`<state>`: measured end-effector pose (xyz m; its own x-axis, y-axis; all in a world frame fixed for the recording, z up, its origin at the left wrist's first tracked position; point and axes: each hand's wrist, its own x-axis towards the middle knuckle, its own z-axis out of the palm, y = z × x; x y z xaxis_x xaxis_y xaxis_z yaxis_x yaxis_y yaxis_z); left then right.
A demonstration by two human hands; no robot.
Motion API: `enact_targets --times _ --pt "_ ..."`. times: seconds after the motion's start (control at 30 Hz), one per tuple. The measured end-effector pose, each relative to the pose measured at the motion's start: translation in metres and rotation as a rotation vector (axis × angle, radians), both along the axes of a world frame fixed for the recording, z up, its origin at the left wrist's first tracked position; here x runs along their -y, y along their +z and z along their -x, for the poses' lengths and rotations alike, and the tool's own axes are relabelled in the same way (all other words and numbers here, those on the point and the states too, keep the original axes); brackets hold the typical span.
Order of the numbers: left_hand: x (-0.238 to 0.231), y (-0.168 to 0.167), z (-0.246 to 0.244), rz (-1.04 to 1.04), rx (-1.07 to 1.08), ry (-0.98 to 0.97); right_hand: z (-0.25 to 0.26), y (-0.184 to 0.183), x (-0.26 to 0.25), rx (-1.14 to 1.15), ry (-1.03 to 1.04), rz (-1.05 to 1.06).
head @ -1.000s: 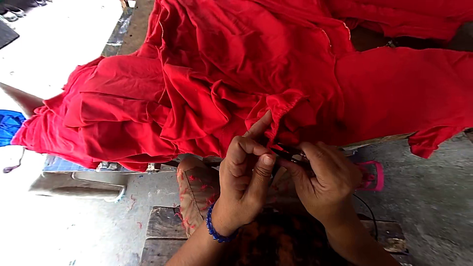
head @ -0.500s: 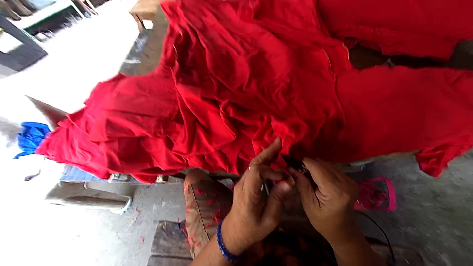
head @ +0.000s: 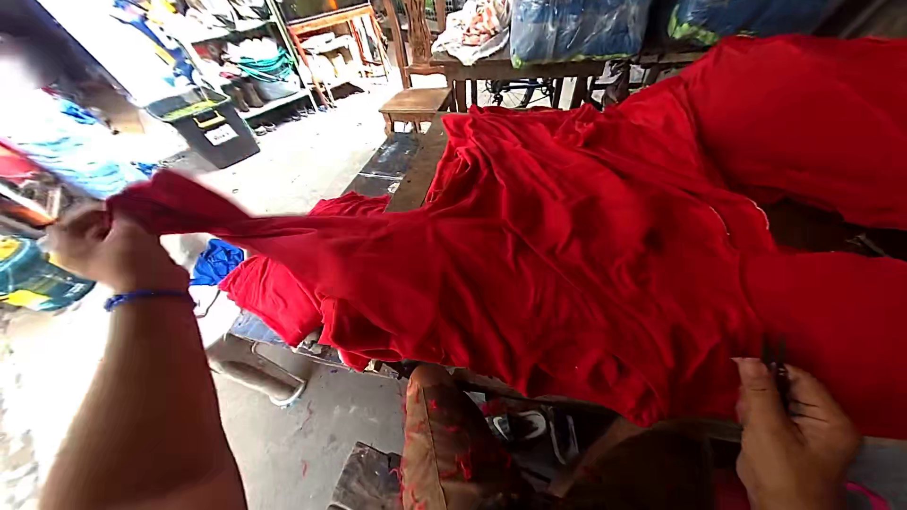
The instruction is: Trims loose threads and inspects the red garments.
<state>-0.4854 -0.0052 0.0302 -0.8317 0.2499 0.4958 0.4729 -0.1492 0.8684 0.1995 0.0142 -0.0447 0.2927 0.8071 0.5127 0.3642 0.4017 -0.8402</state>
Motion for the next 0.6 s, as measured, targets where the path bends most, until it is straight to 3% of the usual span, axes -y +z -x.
enact_targets --times 0.03,0.1,0.17,0.23,0.33,0.4,0.47,0.53,0.6 --pt "0.014 -0.016 0.017 0.145 0.126 0.106 -0.001 0.002 -0.002 -0.014 -0.02 0.013" --pt "0.028 -0.026 0.003 0.302 0.393 0.18 -0.001 0.007 -0.006 -0.012 -0.032 0.01" --pt "0.021 -0.017 -0.046 0.348 0.365 0.121 -0.001 0.01 -0.011 0.036 -0.014 -0.031" --pt "0.005 -0.01 -0.097 0.392 0.047 -0.08 0.003 0.014 -0.017 0.135 0.013 -0.089" --pt "-0.023 -0.003 -0.184 0.462 -0.683 -0.434 0.016 0.024 -0.024 0.319 -0.012 -0.115" --pt "-0.035 -0.005 -0.231 0.541 -1.06 -0.477 0.024 0.029 -0.03 0.431 -0.055 -0.156" --pt "-0.044 -0.021 -0.234 0.655 -1.185 -0.468 0.021 0.029 -0.033 0.507 -0.094 -0.189" --pt "-0.052 -0.05 -0.201 0.873 -1.107 -0.511 0.003 0.031 -0.026 0.537 -0.146 -0.164" --pt "-0.061 -0.076 -0.161 0.901 -1.028 -0.602 -0.031 0.03 -0.01 0.507 -0.219 -0.097"
